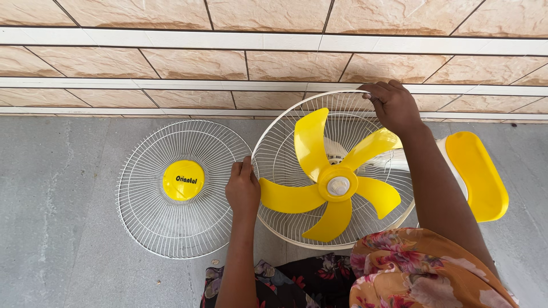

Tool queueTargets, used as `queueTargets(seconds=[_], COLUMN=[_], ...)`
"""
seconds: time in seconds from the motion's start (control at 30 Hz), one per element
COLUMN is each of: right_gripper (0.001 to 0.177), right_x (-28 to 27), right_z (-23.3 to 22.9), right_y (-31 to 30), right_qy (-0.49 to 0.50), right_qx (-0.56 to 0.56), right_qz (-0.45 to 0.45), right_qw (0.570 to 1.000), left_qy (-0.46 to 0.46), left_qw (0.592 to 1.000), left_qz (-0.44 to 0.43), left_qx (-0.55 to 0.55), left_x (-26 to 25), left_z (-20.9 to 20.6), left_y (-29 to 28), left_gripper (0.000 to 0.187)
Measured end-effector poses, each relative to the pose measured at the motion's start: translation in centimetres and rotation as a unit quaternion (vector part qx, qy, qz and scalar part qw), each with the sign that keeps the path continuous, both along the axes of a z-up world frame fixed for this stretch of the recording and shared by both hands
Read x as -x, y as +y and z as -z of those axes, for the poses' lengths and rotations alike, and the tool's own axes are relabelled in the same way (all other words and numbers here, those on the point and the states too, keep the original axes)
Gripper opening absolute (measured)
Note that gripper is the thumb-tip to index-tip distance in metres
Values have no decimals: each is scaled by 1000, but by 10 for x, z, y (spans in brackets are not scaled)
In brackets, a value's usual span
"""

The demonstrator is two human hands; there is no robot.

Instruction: The person assembles a fan by placing a circular plastic rim around the front and back grill housing.

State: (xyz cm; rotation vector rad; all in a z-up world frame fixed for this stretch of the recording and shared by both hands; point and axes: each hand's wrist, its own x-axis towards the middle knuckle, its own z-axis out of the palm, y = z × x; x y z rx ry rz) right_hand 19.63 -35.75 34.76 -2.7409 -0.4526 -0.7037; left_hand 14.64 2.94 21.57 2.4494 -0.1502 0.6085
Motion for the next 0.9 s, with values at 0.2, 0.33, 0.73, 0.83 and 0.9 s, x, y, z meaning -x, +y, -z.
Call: queueTargets(seconds=[0.2, 0.33, 0.73, 0.83, 0.9], right_gripper=[18, 22, 15, 21, 24], right_x=[-8, -9, -2, 4, 7], right_z=[-7, -20, -3, -4, -4], right_y=[-6, -2, 19, 5, -5], right_qy=[89, 142, -95, -91, -50], right_qx=[-21, -44, 162, 66, -17], right_qz=[28, 64, 180, 141, 142], right_qw=[995, 987, 966, 984, 988], left_qy=[2, 13, 1, 12, 32], left_qw=[1000, 1000, 1000, 999, 999], left_qz=[0, 4, 19, 17, 18], left_qx=[9, 20, 25, 30, 34], left_x=[-1, -1, 1, 0, -1], left_z=[-1, -2, -4, -5, -5], left_y=[1, 2, 3, 4, 3], left_gripper=[27, 27, 29, 29, 31])
